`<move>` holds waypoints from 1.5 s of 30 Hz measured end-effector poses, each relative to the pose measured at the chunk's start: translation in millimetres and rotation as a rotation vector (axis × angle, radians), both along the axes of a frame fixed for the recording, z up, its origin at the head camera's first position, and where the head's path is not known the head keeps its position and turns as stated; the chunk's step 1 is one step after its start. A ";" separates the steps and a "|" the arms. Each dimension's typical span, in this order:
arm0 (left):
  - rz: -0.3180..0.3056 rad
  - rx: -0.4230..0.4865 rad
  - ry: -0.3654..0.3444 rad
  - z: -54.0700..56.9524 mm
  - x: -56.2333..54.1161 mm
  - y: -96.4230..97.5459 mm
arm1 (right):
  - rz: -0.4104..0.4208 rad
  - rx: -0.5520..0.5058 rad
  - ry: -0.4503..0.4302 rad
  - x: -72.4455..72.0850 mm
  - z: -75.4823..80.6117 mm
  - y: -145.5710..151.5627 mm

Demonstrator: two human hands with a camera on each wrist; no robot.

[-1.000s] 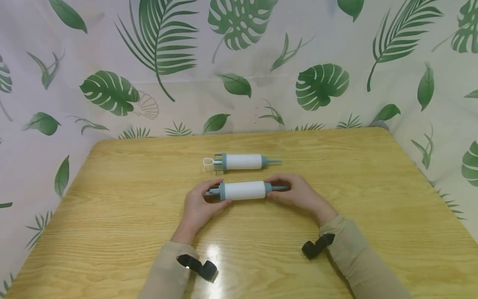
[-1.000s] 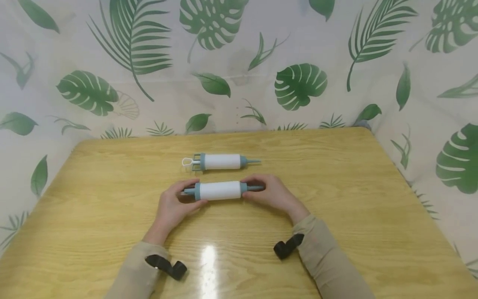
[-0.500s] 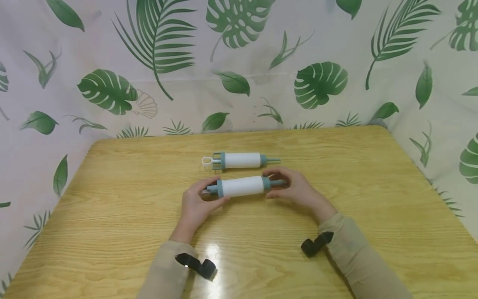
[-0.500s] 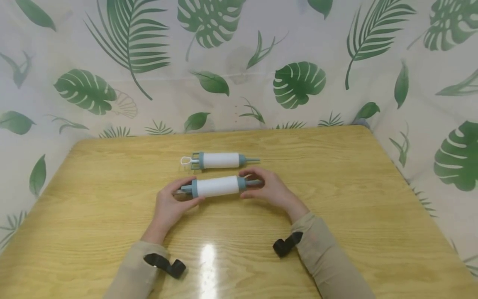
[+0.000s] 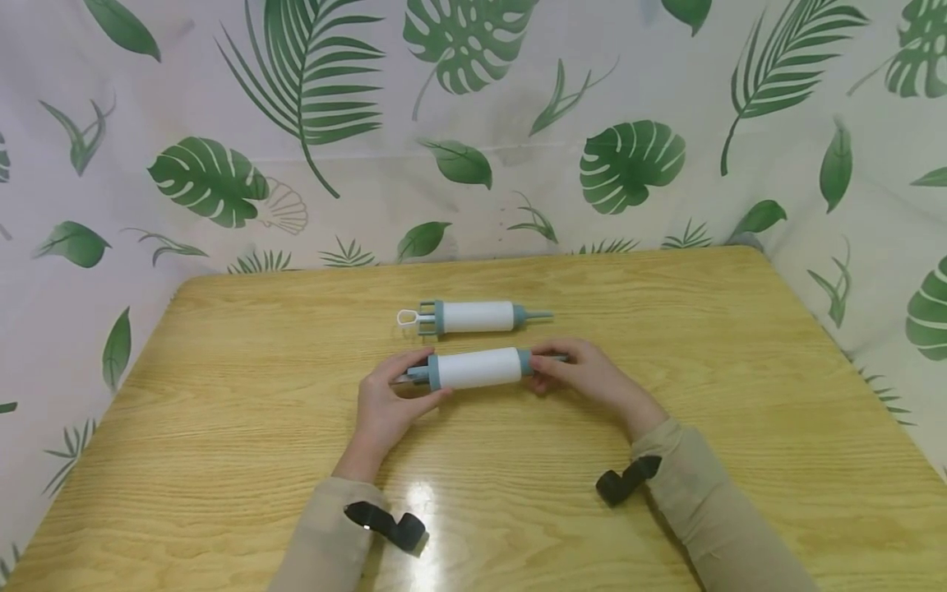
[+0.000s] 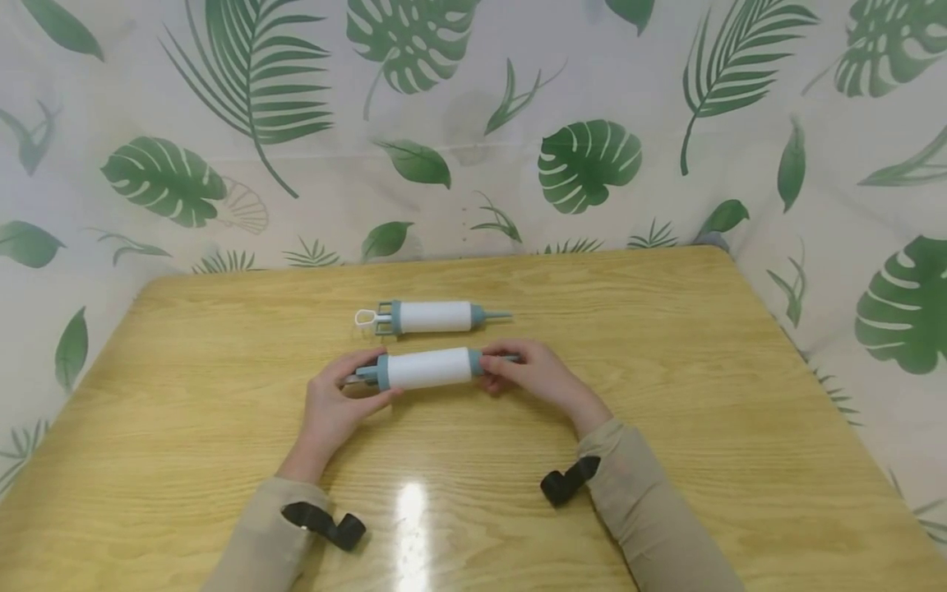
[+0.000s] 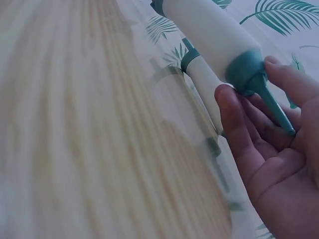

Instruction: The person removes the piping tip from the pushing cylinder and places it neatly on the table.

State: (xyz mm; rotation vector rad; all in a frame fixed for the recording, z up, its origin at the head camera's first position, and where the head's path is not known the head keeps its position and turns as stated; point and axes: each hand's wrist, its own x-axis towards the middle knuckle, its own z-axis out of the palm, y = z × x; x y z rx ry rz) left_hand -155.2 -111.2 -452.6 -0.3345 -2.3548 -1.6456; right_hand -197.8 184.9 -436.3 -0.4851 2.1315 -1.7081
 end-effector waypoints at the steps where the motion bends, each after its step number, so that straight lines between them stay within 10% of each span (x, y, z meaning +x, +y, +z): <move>1: -0.001 0.000 -0.003 0.1 0.0 -0.1 | -0.006 0.005 0.005 0.0 0.0 0.3; 9: -0.001 -0.004 -0.010 0.0 -0.9 -0.2 | -0.009 0.047 0.119 -1.1 0.2 2.6; 17: -0.006 -0.002 0.005 -1.3 -0.9 -0.3 | 0.045 -0.023 -0.009 -0.6 1.7 1.0; 45: 0.006 -0.031 -0.012 -1.2 -1.1 -1.1 | 0.005 0.036 -0.029 -0.1 0.8 1.4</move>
